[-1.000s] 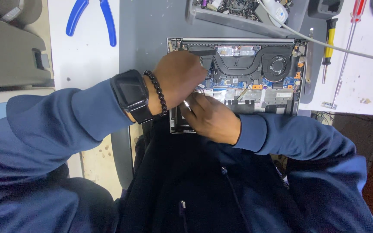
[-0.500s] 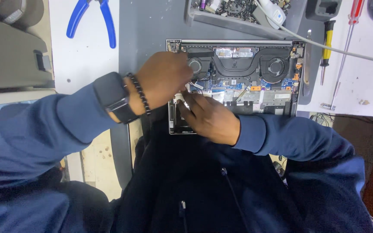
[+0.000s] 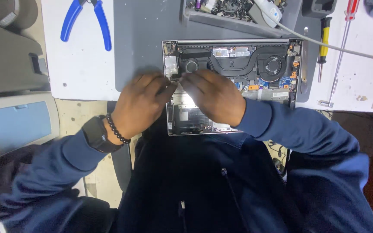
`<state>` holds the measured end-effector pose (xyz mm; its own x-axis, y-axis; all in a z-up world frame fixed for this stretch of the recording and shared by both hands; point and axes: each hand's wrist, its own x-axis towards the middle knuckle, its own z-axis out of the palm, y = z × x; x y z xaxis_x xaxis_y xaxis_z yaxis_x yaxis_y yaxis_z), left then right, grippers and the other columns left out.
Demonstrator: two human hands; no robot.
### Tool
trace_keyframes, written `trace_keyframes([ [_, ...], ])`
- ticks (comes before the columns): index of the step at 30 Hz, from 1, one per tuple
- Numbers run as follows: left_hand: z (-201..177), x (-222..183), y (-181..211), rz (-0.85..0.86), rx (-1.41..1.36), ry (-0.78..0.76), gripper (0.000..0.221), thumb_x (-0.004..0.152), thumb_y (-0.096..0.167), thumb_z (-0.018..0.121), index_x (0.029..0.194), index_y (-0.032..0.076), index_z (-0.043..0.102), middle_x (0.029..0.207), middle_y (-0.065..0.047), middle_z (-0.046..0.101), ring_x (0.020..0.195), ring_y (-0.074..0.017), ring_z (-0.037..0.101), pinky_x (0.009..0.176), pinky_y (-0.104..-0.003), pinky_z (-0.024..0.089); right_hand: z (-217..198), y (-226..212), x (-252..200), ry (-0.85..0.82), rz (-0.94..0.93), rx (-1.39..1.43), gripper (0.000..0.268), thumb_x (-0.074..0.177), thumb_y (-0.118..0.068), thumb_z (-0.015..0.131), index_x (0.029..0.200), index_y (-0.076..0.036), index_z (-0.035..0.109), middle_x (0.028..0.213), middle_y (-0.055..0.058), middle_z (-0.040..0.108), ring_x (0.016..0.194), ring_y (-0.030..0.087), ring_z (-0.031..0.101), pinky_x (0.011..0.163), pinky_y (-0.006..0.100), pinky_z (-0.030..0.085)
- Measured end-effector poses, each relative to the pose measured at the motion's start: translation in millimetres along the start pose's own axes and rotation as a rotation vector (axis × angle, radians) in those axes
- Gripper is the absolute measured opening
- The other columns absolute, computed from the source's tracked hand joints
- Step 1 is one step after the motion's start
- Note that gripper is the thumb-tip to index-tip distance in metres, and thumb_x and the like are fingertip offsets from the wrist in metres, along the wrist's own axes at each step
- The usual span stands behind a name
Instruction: Repairing a laptop by unscrewing components and adjusting internal parts.
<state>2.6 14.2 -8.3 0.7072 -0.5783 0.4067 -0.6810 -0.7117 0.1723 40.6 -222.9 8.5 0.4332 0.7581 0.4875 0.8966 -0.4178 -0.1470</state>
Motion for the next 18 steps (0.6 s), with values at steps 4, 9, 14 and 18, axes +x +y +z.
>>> trace_keyframes([
  [4, 3, -6, 10, -0.018, 0.023, 0.110, 0.020, 0.092, 0.010, 0.067, 0.109, 0.013, 0.076, 0.106, -0.009, 0.067, 0.111, -0.0297, 0.066, 0.082, -0.039, 0.052, 33, 11, 6, 0.094, -0.018, 0.105, 0.018, 0.101, -0.003, 0.053, 0.110, 0.001, 0.069, 0.106, 0.018, 0.067, 0.098, 0.035, 0.066, 0.078, 0.040, 0.060],
  [9, 5, -11, 21, -0.075, 0.020, 0.216, 0.016, 0.091, 0.006, 0.070, 0.106, 0.009, 0.077, 0.105, -0.009, 0.067, 0.108, -0.0305, 0.066, 0.080, -0.039, 0.054, 9, 1, 39, 0.149, 0.004, 0.056, 0.017, 0.100, 0.012, 0.053, 0.099, 0.006, 0.069, 0.088, 0.014, 0.066, 0.085, 0.024, 0.073, 0.075, 0.029, 0.061],
  [14, 3, -11, 27, -0.096, -0.033, 0.231, 0.016, 0.087, 0.003, 0.072, 0.103, 0.007, 0.074, 0.108, -0.013, 0.064, 0.110, -0.0335, 0.064, 0.085, -0.043, 0.055, 8, 16, 39, 0.126, -0.111, 0.064, 0.012, 0.103, 0.003, 0.057, 0.104, 0.002, 0.069, 0.094, 0.011, 0.066, 0.089, 0.022, 0.068, 0.079, 0.030, 0.056],
  [18, 12, -29, 26, -0.182, -0.202, 0.090, 0.031, 0.102, 0.014, 0.065, 0.132, 0.006, 0.068, 0.127, -0.014, 0.065, 0.119, -0.0351, 0.058, 0.102, -0.050, 0.054, -1, 26, 43, -0.047, -0.083, 0.197, 0.012, 0.103, -0.008, 0.075, 0.092, -0.004, 0.073, 0.098, 0.012, 0.071, 0.092, 0.030, 0.058, 0.073, 0.038, 0.051],
])
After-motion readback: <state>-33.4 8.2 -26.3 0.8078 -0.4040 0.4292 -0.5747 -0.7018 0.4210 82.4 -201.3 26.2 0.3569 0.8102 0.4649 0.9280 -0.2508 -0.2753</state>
